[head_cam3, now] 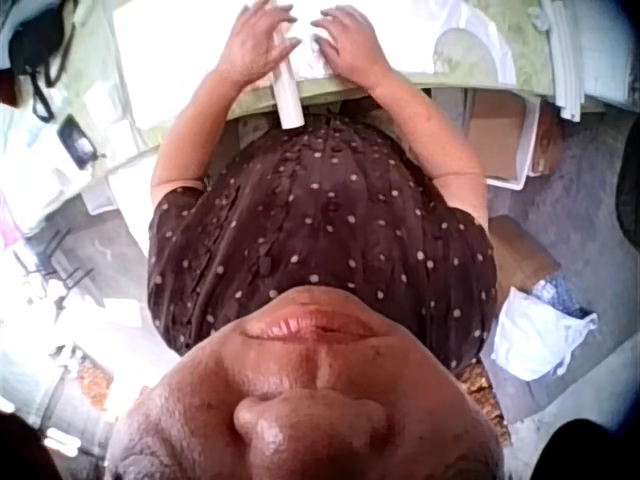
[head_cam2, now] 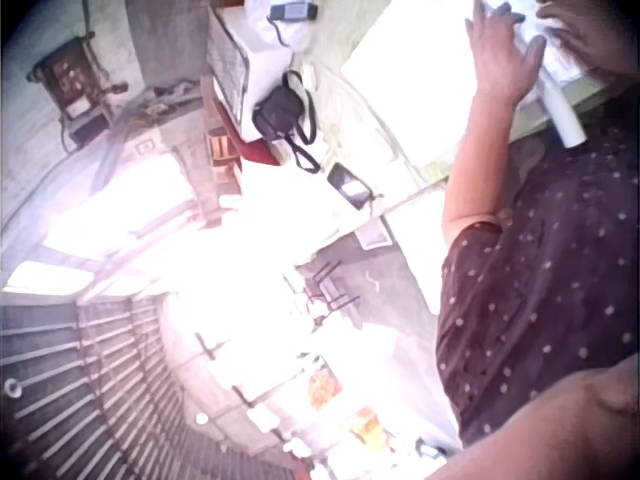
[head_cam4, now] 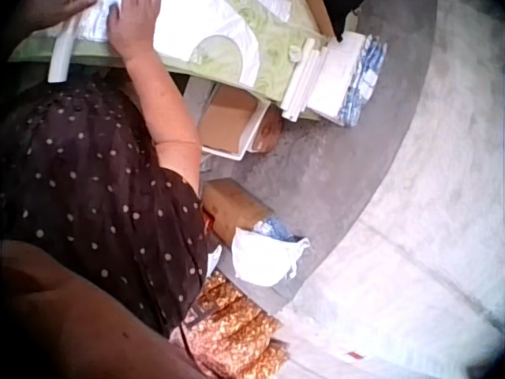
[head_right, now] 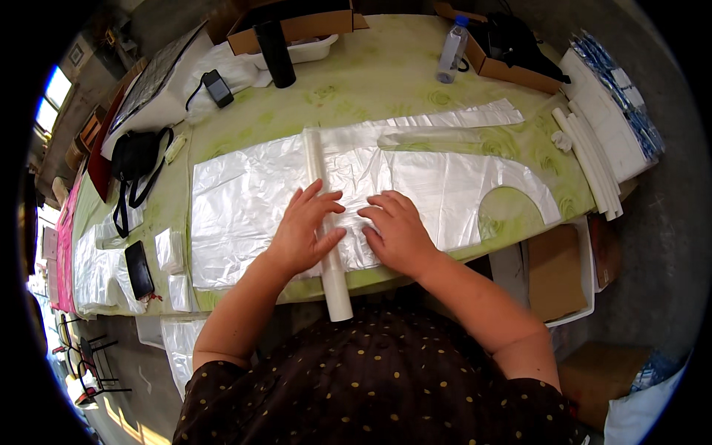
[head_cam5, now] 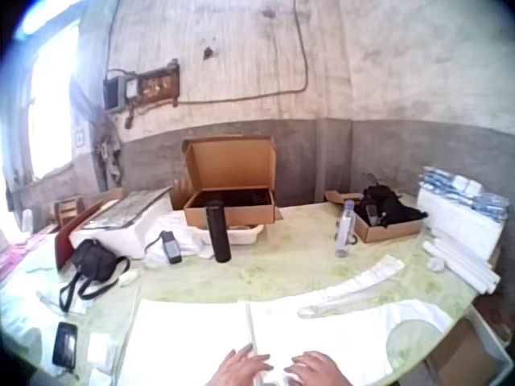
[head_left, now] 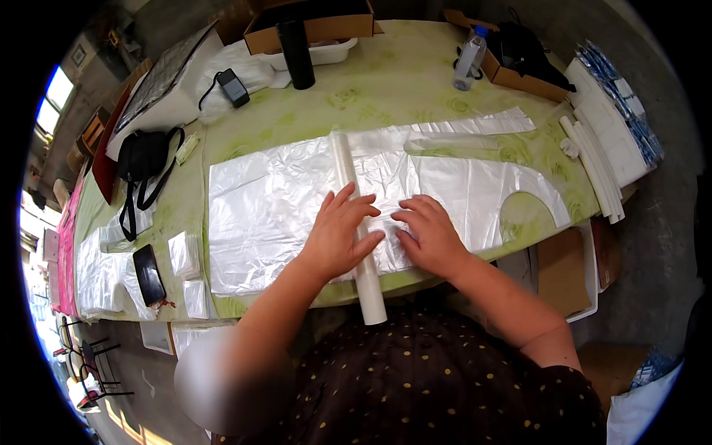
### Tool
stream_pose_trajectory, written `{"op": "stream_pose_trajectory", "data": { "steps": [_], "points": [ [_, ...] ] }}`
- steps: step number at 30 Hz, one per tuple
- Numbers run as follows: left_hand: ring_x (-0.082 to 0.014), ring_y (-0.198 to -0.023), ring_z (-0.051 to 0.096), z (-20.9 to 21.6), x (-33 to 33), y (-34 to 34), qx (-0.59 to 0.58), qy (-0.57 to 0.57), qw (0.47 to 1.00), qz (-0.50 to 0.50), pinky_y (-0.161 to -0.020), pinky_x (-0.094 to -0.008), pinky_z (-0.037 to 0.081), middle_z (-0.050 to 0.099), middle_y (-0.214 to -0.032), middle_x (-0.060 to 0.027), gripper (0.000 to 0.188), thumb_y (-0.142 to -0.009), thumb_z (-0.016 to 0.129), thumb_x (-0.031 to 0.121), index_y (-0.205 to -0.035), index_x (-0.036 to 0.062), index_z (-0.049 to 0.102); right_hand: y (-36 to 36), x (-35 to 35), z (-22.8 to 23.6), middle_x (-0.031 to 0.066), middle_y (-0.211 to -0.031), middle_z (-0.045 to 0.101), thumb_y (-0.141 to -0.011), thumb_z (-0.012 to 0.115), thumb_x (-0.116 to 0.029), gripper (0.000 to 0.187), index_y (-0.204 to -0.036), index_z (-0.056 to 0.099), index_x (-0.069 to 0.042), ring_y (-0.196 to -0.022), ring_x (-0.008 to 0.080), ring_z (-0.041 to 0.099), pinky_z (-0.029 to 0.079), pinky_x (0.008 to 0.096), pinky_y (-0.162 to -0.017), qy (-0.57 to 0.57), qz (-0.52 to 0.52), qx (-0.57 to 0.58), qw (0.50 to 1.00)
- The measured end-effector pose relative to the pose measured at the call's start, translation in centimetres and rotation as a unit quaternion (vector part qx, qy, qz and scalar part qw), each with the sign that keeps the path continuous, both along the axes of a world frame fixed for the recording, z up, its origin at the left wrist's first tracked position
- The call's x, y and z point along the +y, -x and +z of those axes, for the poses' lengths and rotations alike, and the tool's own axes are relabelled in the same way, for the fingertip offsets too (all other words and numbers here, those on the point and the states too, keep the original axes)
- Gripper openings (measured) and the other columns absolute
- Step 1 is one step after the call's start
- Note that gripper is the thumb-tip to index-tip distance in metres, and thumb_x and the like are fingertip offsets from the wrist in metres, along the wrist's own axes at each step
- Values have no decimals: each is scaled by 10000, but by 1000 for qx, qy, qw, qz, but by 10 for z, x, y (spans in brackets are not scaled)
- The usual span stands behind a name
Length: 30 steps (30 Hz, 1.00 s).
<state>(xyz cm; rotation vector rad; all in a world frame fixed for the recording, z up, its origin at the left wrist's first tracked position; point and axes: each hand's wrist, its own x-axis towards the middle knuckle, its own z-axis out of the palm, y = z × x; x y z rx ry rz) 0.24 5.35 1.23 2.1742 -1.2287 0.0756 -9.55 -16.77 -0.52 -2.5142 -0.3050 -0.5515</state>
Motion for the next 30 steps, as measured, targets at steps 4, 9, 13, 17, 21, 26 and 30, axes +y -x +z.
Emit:
{"op": "stream_pose_trajectory", "data": {
  "steps": [4, 9, 13, 17, 21, 26, 30],
  "points": [
    [-482, -1502, 267, -9, 19, 14, 34, -24, 999, 6, -1210, -523, 298, 442, -1552, -173, 455, -840, 720, 224, -1275, 100, 666, -50, 16, -14, 153, -1466, 522, -897, 676, -200, 457, -1334, 616, -81, -1413, 368, 418, 321, 539, -1171, 93, 58, 60, 992],
    [-490, -1503, 262, -9, 28, 14, 52, -13, 998, 16, -1201, -531, 313, 437, -1554, -195, 461, -831, 686, 186, -1282, 93, 665, -128, 23, -14, 140, -1594, 397, -948, 598, -435, 644, -1491, 488, -107, -1500, 346, 310, 202, 580, -1226, 152, 11, 144, 978],
    [-495, -1501, 268, -7, 27, 14, 57, -8, 998, 22, -1196, -532, 321, 441, -1555, -194, 448, -819, 689, 183, -1258, 95, 680, -161, -31, -8, 117, -1624, 376, -953, 557, -570, 760, -1555, 415, -128, -1520, 291, 287, 144, 562, -1248, 174, -142, 247, 943],
    [-487, -1500, 278, -7, 28, 15, 58, 3, 998, 26, -1195, -528, 326, 451, -1552, -188, 447, -804, 692, 167, -1246, 95, 688, -147, -176, -20, 144, -1535, 499, -933, 637, -489, 771, -1566, 389, -126, -1423, 312, 463, 314, 509, -1182, -15, -347, 262, 901],
    [-450, -1497, 298, -8, 22, 14, 54, 11, 998, 11, -1189, -508, 343, 473, -1535, -137, 420, -826, 707, 222, -1234, 127, 694, -89, -319, -19, 192, -1359, 636, -913, 682, -365, 614, -1457, 546, -113, -1263, 356, 599, 479, 418, -1043, -215, -429, 86, 873],
    [-478, -1498, 289, -8, 27, 16, 54, 16, 998, 26, -1191, -524, 331, 456, -1549, -183, 416, -822, 676, 174, -1228, 87, 690, -54, -303, 7, 209, -1252, 671, -863, 727, -244, 524, -1353, 627, -92, -1200, 373, 619, 483, 407, -1038, 32, -476, -30, 878],
    [-476, -1500, 284, -9, 26, 18, 38, 15, 999, 26, -1190, -523, 329, 447, -1556, -184, 409, -840, 659, 184, -1236, 86, 684, -50, -171, -2, 194, -1493, 502, -847, 750, -321, 524, -1323, 657, -123, -1404, 402, 434, 344, 523, -1166, 123, -223, 2, 967]
  ]
}}
